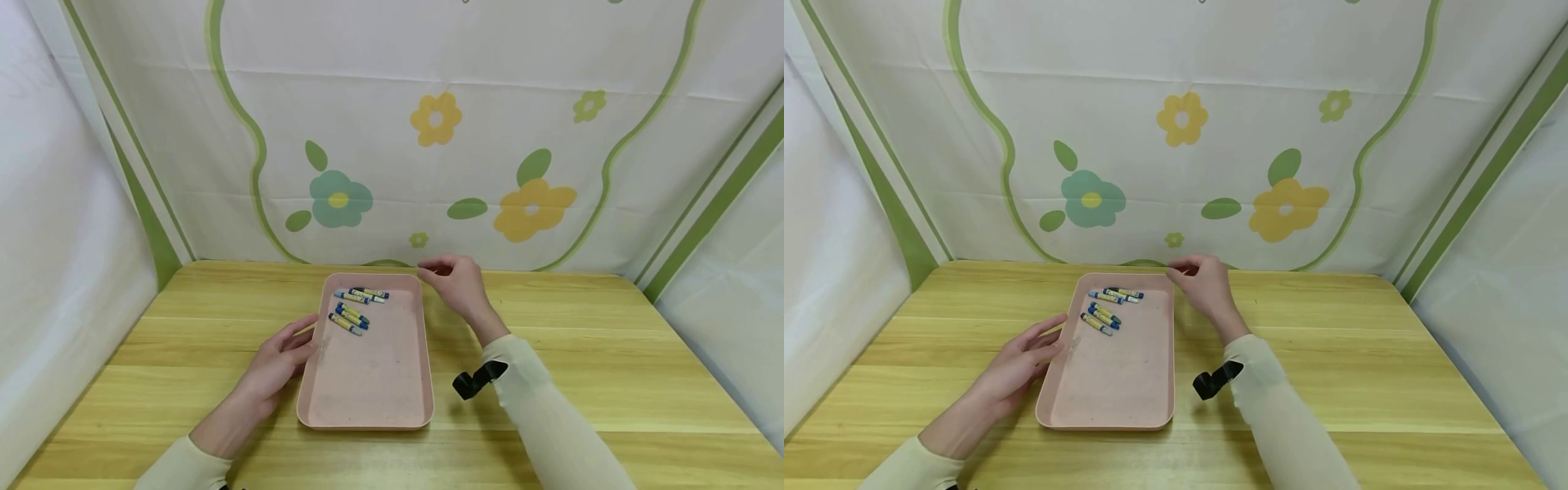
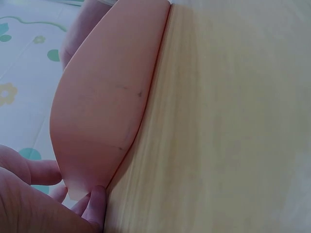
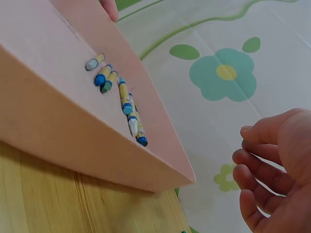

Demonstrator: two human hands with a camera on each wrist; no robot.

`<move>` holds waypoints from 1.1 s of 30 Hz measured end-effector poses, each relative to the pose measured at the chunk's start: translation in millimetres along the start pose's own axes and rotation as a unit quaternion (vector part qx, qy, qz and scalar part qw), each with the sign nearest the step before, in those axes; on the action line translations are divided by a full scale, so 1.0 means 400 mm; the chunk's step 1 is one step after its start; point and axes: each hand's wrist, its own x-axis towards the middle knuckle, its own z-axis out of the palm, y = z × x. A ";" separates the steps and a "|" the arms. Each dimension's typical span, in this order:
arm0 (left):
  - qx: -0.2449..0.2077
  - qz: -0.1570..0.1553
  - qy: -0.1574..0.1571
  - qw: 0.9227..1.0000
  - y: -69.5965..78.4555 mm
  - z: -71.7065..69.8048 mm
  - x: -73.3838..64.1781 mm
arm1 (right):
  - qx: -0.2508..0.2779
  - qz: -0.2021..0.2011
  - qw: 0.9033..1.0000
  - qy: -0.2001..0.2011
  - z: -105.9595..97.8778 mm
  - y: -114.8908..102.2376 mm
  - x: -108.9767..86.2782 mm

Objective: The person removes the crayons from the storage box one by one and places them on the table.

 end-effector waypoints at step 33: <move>0.000 -0.006 -0.002 1.000 0.005 -0.002 -0.003 | 0.026 -0.012 0.998 -0.049 0.122 -0.082 0.000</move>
